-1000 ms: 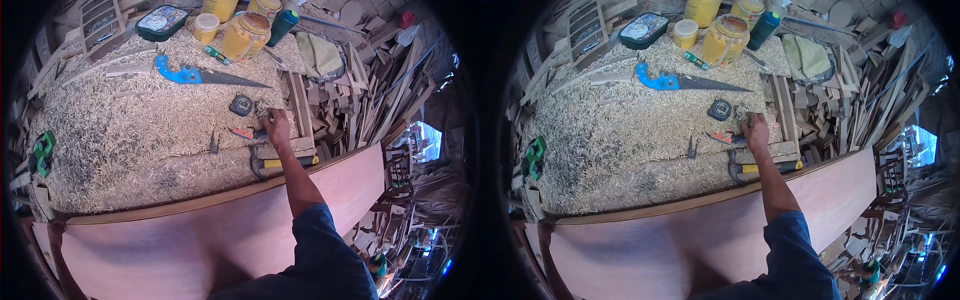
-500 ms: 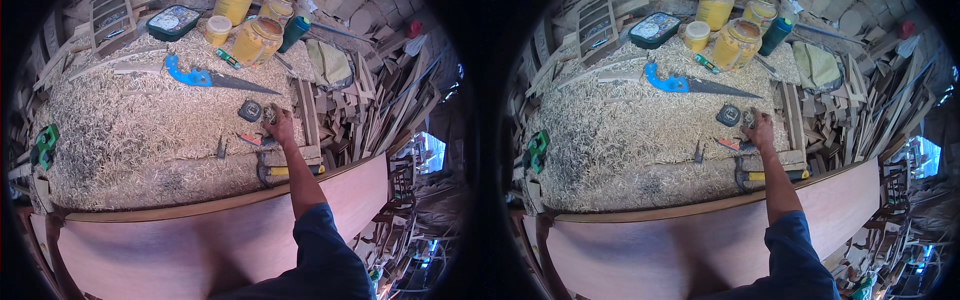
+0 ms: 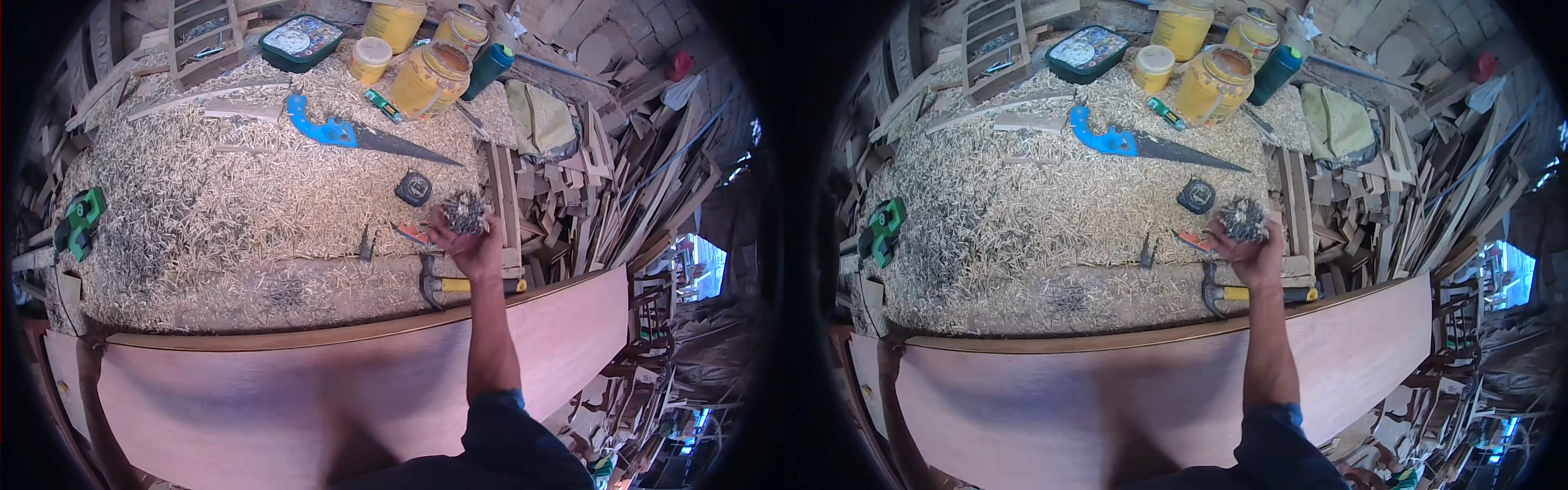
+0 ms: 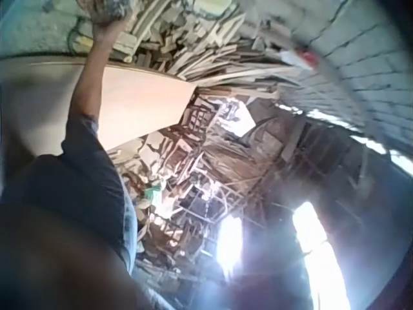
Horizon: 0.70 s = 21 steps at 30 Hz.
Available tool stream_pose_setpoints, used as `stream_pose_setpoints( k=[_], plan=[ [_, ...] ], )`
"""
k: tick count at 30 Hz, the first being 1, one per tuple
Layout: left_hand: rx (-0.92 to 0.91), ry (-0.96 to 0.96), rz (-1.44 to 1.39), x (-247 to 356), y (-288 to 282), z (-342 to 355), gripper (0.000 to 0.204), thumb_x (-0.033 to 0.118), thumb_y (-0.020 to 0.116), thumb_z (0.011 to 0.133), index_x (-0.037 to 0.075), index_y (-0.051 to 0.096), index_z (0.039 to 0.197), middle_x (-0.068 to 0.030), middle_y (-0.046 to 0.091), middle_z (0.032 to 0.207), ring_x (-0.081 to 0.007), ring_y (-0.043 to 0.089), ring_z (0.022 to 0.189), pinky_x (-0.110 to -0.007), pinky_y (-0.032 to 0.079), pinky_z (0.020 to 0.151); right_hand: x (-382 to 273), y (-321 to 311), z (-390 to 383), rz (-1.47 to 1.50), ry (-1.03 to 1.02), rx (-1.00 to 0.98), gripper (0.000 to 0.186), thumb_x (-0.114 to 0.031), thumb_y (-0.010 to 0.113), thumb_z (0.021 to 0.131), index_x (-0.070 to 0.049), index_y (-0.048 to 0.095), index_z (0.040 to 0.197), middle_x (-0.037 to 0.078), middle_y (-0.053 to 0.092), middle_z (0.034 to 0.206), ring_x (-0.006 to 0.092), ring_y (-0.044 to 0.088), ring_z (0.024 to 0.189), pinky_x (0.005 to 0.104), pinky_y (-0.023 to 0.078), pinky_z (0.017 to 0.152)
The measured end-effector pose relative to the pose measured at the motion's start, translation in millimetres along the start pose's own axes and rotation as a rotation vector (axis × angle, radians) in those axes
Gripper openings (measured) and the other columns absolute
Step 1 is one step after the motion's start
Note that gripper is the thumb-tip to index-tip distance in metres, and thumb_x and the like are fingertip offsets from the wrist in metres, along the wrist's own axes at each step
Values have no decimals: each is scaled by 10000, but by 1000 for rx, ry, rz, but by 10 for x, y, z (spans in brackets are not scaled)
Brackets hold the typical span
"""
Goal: Smoothing a wooden beam with an electric planer and nailing a wooden panel into place.
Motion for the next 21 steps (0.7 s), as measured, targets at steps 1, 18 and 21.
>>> stream_pose_setpoints(
  k=[1, 18, 21],
  plan=[
    [-38, 57, -58, 62, 67, -31, 247, -180, 616, 780, -19, 727, 932, -86, 734, 886, -166, 690, 798, -296, 555, 712, 52, 75, -130, 4, -6, 69, 711, -560, 637, 1025, -59, 594, 1527, 220, 734, 1334, 397, 740, 1202, 566, 648, 986],
    [425, 346, 249, 1114, 965, -912, 521, 96, 535, 1077, 2, 564, 1590, -256, 508, 1660, -418, 473, 1566, -437, 402, 1270, 740, 931, -816, -1737, -462, -81, 893, -171, 943, 833, -138, 534, 1626, 192, 608, 1475, 387, 577, 1337, 476, 506, 1169],
    [470, 474, 102, 1889, 1408, -1190, 519, 103, 580, 1091, 10, 555, 1601, -262, 480, 1683, -415, 464, 1571, -497, 396, 1284, 1190, 960, -796, -1689, -282, -182, 919, -169, 946, 811, -182, 533, 1632, 184, 569, 1467, 403, 563, 1328, 444, 479, 1196]
  ],
)
Point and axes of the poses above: each hand's wrist, its own z-axis towards the middle knuckle, its own y-axis out of the palm, x = y × z, the point moved 8 cm from there along z, towards the middle knuckle
